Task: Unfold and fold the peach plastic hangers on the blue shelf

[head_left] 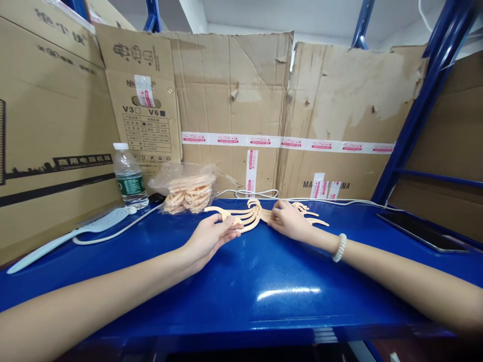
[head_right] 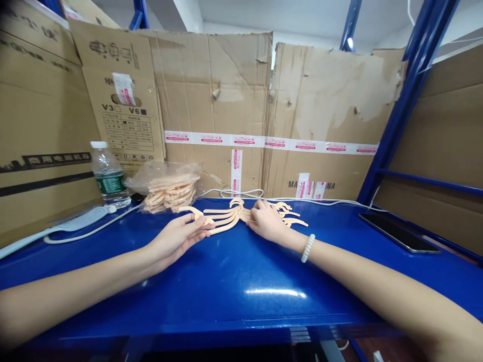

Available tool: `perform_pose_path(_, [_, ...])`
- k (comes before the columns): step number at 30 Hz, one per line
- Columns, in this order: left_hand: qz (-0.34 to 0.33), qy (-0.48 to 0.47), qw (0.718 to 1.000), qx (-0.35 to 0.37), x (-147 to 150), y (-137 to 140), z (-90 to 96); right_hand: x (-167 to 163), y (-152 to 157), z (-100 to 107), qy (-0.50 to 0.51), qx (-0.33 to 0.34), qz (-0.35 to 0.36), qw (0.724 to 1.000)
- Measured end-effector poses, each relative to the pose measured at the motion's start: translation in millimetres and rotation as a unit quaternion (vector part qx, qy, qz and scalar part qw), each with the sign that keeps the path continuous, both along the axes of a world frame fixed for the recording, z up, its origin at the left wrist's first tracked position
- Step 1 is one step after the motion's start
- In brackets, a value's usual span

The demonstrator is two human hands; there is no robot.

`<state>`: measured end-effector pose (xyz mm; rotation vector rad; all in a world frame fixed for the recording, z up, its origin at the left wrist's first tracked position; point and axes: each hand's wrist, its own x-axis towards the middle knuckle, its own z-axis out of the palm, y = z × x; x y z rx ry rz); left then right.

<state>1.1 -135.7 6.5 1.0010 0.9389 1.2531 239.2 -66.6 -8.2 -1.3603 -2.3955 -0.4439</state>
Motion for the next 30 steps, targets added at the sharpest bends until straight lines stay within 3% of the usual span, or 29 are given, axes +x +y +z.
perform_pose_path(6, [-0.019, -0.009, 0.999, 0.050, -5.2, 1.6, 0.2, 5.2, -15.1, 7.0, 0.089, -0.046, 0.056, 0.993])
perform_pose_path(9, [-0.008, 0.010, 0.998, 0.055, -11.3, 1.0, 0.4, 11.2, -27.2, 12.6, 0.182, -0.124, 0.096, 0.971])
perform_pose_path(12, [0.011, 0.020, 0.999, 0.034, -17.5, 0.6, -2.8, 15.0, -35.2, 14.4, 0.267, -0.152, 0.139, 0.941])
perform_pose_path(16, [-0.005, 0.018, 1.000, 0.016, -22.8, 1.6, -8.8, 15.3, -37.4, 10.9, 0.328, -0.127, 0.175, 0.920])
perform_pose_path(23, [-0.019, 0.000, 1.000, 0.018, -23.2, 2.4, -6.4, 23.3, -41.4, 7.6, 0.347, -0.056, 0.177, 0.919])
perform_pose_path(30, [-0.054, -0.045, 0.997, 0.043, -23.5, 0.6, -3.6, 25.4, -50.6, 15.5, 0.351, -0.041, 0.178, 0.919])
